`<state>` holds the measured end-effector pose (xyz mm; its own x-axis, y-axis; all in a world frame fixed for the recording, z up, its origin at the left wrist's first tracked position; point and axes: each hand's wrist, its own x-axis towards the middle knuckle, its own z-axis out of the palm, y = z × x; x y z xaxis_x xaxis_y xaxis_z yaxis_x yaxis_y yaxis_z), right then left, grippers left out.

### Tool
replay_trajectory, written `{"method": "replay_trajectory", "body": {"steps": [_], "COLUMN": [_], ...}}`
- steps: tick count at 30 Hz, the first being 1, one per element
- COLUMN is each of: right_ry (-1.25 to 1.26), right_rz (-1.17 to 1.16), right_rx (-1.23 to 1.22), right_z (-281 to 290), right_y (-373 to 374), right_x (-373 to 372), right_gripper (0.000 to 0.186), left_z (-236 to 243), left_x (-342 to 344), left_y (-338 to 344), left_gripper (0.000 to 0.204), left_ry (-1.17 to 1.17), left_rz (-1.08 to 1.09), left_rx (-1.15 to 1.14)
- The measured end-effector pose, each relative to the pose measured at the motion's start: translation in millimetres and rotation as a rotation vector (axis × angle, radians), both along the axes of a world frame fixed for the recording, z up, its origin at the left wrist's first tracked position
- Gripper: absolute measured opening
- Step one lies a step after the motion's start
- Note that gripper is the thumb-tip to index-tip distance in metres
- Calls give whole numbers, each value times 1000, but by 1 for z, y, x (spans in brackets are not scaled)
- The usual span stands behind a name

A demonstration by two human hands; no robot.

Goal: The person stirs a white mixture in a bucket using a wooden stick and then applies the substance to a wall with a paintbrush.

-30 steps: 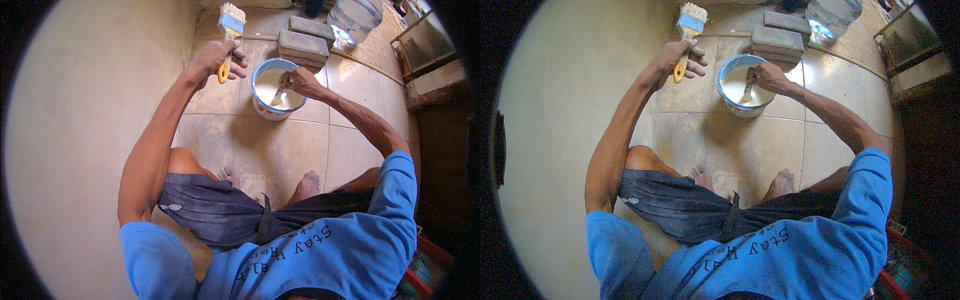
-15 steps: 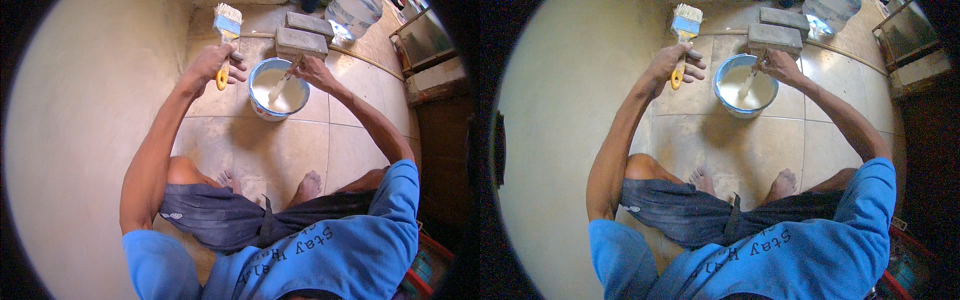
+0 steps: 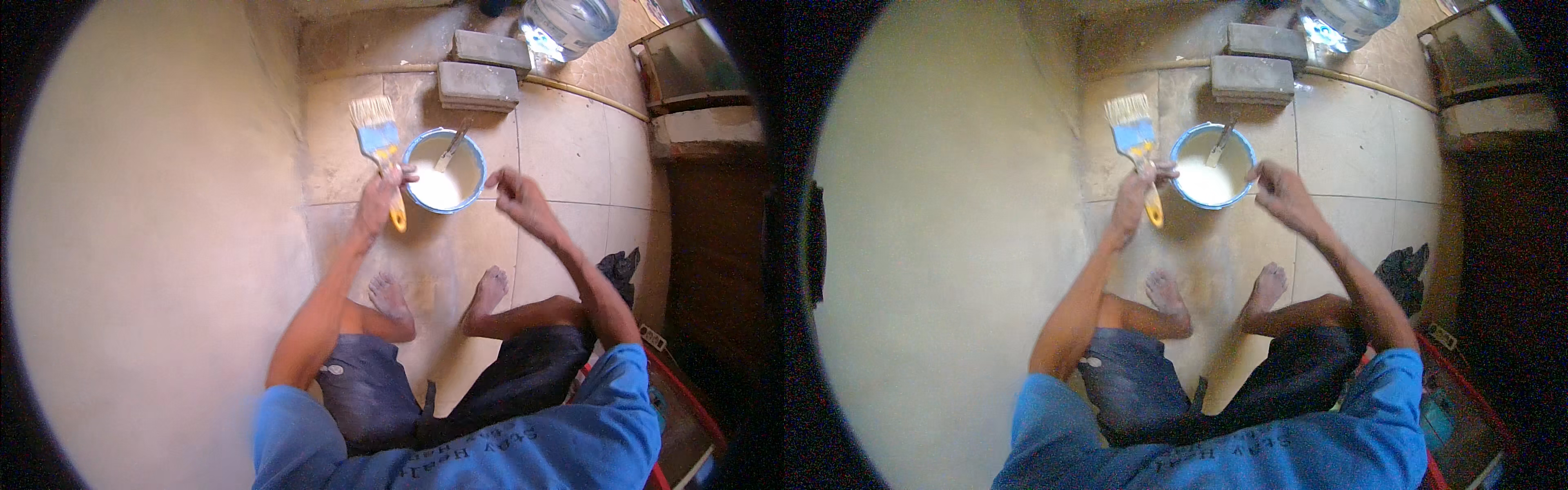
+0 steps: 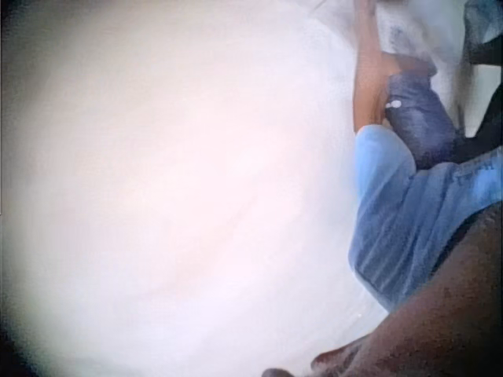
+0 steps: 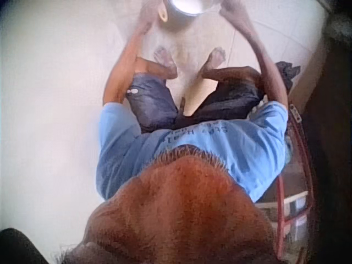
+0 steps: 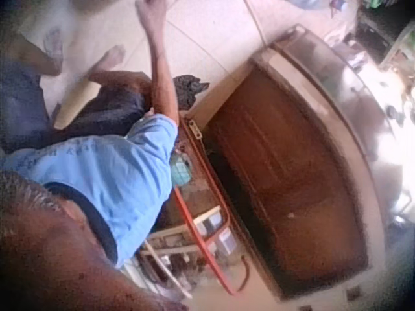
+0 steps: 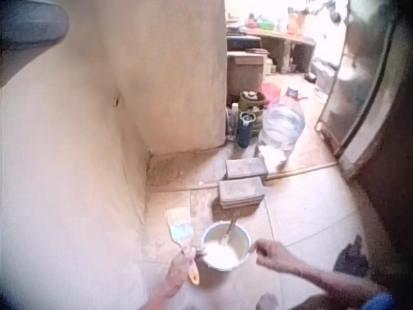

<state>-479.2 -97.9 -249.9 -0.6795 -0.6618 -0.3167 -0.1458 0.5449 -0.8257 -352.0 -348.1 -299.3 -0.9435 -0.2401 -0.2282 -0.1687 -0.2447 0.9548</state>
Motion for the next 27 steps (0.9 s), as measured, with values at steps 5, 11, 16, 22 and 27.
{"method": "replay_trajectory", "body": {"steps": [5,11,16,22,27], "right_ry": [-363,-872,-824,-529,-359], "right_rz": [-165,-561,-663,-834,-864], "right_rx": [-124,-260,-240,-63,179], "right_z": [64,141,185,229,190], "right_y": [1,7,23,48,70], "right_x": [78,158,197,224,259], "right_gripper": [22,37,28,31,24], "left_z": [47,133,135,118,31], "left_x": [39,70,113,171,153], "left_y": [70,123,148,124,76], "left_gripper": [50,55,61,61,63], "left_ry": [4,-351,-204,-535,-562], "left_rz": [-32,-321,-406,-329,-191], "left_rx": [203,454,161,-64,-614]}}
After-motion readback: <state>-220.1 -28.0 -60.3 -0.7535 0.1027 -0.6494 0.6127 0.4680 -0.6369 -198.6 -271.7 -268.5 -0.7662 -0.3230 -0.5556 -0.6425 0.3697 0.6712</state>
